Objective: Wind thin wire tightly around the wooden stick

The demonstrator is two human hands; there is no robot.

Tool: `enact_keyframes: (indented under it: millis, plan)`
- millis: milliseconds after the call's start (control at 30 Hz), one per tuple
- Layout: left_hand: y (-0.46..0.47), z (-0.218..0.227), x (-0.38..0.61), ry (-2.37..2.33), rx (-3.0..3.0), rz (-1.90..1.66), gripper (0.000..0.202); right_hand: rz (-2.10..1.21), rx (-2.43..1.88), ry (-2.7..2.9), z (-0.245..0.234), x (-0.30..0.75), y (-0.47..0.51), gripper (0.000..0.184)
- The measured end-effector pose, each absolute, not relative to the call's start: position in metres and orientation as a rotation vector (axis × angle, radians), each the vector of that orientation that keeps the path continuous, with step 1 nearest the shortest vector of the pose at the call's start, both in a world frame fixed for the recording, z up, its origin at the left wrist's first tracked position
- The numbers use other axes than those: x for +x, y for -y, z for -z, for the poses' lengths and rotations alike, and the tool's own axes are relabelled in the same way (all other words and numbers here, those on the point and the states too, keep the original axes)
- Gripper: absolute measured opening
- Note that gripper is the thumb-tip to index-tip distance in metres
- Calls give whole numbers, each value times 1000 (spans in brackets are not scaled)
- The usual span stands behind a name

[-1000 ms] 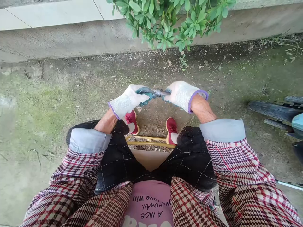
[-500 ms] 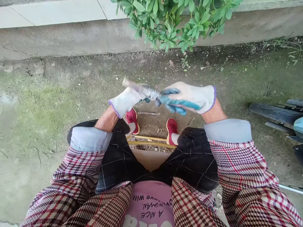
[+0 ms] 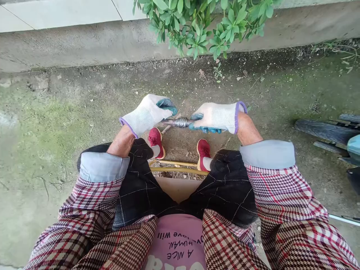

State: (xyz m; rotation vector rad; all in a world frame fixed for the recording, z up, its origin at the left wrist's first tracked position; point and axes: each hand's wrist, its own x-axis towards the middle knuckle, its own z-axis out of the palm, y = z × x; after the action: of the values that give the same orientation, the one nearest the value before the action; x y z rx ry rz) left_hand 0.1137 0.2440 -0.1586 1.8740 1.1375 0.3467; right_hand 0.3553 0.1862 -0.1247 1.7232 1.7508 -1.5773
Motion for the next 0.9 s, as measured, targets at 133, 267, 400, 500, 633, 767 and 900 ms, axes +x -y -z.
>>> enact_keyframes:
  millis: [133, 267, 400, 500, 633, 767, 900]
  plan:
    - [-242, 157, 111, -1182, 1971, -380, 16, 1405, 1806, -1768, 124, 354, -187, 28]
    - [-241, 158, 115, -1153, 1920, -449, 13, 1325, 1975, -1797, 114, 344, -190, 25]
    - [-237, 160, 122, -1034, 1687, -520, 14, 1343, 2226, -1820, 115, 336, -192, 16]
    - [-233, 157, 126, -940, 1524, -508, 19, 1301, 2272, -1920, 122, 334, -194, 13]
    - [-230, 157, 129, -900, 1505, -464, 17, 981, 2082, -2156, 127, 336, -198, 11]
    - [-234, 158, 129, -1011, 1423, -484, 17, 1068, 2222, -2131, 124, 338, -199, 26]
    - [-239, 154, 129, -1064, 1361, -494, 18, 1965, 2421, -1853, 116, 342, -190, 31]
